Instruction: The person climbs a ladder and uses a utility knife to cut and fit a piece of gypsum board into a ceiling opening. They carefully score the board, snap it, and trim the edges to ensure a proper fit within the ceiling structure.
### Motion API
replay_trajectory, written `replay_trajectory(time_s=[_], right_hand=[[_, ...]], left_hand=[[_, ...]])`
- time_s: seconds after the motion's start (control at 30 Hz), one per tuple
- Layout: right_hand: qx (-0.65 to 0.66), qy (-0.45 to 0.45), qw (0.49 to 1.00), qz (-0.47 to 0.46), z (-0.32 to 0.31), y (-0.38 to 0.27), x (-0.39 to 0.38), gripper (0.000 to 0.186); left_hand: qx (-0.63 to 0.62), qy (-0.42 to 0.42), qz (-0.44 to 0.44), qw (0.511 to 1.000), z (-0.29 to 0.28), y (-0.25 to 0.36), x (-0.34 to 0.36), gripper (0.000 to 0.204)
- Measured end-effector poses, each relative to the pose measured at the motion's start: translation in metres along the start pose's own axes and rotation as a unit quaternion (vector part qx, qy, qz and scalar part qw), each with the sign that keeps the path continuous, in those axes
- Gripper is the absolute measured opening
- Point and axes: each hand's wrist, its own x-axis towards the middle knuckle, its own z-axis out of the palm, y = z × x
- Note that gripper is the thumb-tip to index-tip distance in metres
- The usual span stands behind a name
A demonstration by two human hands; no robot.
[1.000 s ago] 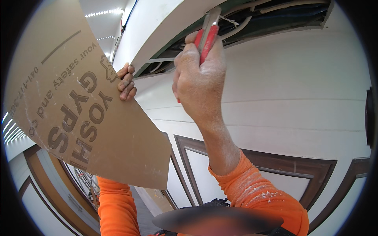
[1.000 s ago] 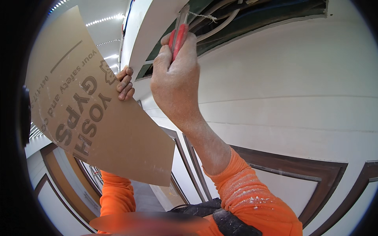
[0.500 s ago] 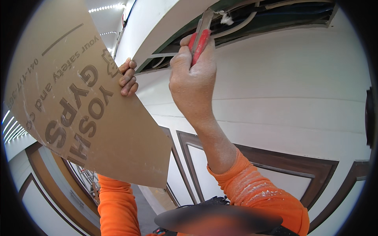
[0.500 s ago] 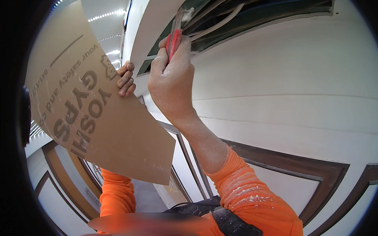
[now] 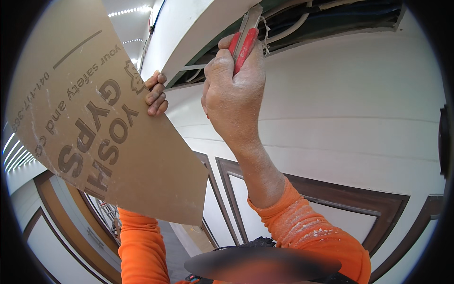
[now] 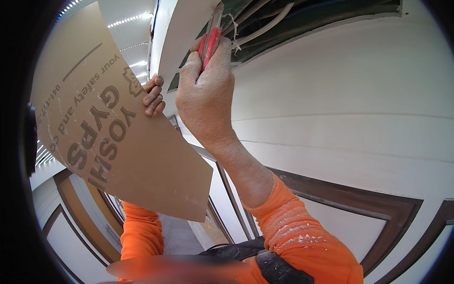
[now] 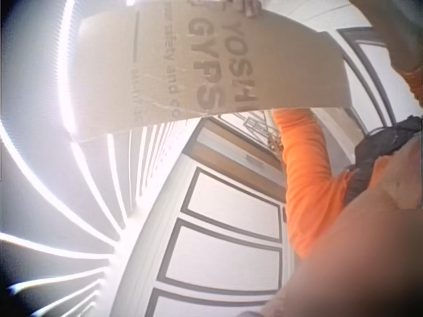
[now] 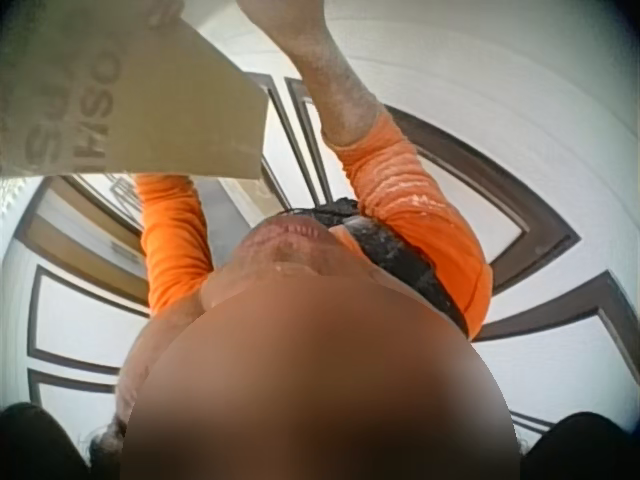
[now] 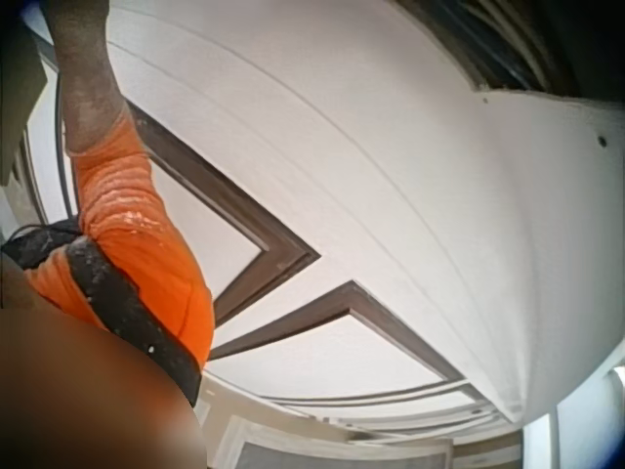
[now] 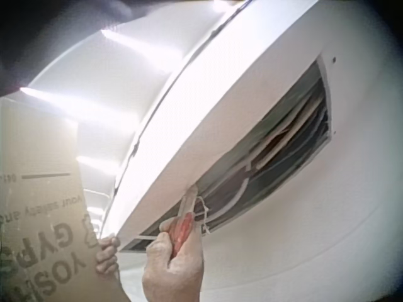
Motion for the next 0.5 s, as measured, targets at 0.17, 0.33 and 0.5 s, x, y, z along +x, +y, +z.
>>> replay_trajectory(time_s=[0.17,0.33,0.5], right_hand=[[-0.138,-0.03,0.99,-0.017,-0.009,0.028,-0.025,0.015],[-0.045,-0.02,0.998,0.045,-0.019,0.009,-0.021,0.013],[-0.024,-0.021,0.999,-0.025,-0.016,0.002,0.004,0.012]], left_hand=[[0.029,-0.025,-0.027,0.999,-0.03,0.004,0.006,0.035],[0.021,0.016,-0.016,1.0,-0.004,0.004,0.002,0.036],[0.037,0.018,-0.014,0.999,-0.01,0.004,0.001,0.03]])
